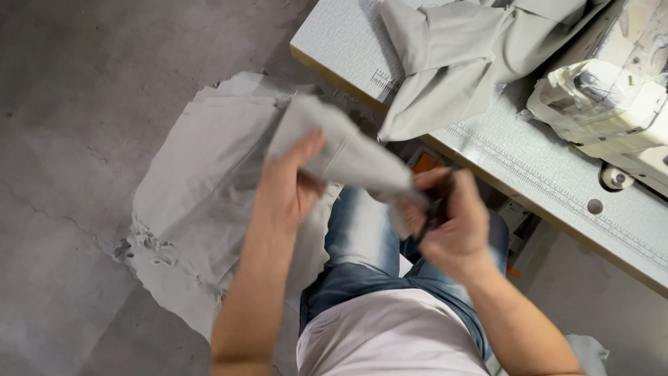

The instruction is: Cut and trim pieces of fabric using scissors on a sewing table

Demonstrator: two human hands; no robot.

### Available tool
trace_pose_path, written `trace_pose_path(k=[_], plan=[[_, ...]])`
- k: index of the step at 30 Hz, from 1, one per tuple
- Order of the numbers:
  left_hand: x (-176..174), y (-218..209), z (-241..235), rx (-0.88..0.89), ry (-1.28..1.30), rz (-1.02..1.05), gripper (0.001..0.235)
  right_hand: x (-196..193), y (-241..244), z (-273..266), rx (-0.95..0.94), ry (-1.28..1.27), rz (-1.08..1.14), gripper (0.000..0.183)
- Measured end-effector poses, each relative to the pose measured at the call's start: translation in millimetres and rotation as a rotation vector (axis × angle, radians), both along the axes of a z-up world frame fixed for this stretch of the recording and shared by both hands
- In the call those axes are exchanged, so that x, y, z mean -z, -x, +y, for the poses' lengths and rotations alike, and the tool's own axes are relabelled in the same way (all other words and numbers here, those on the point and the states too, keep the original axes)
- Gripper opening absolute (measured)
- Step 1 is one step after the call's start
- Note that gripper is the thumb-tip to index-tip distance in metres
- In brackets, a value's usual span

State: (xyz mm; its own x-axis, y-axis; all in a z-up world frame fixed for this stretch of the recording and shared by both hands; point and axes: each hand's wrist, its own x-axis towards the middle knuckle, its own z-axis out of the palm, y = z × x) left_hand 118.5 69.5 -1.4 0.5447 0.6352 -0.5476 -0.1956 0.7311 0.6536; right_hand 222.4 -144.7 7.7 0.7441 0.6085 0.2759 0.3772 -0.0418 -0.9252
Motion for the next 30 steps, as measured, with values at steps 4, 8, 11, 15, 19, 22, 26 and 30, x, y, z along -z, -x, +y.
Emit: trace_pose_path(k=[4, 8, 11, 15, 19, 22, 26, 30], plan=[[-71, -24, 52, -0.036, -0.137, -0.135, 0.044, -42, -17, 0, 0.113, -0.106, -0.206, 0.041], [-106, 17, 74, -0.285, -0.260, -0.293, 0.034, -67, 7, 17, 0.033, -0.189, -0.285, 0.048], [-101, 65, 83, -0.440, -0.329, -0.116, 0.032, -29, 41, 29, -0.096, -0.039, -0.109, 0.037], [-29, 135, 89, -0.502, -0.343, 0.350, 0.054, 29, 88, 58, -0.583, 0.392, 0.136, 0.041], [44, 188, 66, -0.274, -0.380, 0.643, 0.051, 62, 109, 72, -0.769, 0.156, -0.245, 0.048], [62, 201, 52, -0.411, -0.421, 0.525, 0.019, 69, 118, 74, -0.804, 0.121, -0.357, 0.049], [69, 216, 48, -0.458, -0.529, 0.544, 0.018, 82, 123, 70, -0.862, 0.148, -0.307, 0.040], [125, 262, 34, -0.403, -0.772, 0.808, 0.049, 76, 127, 59, -0.941, 0.113, -0.170, 0.037]])
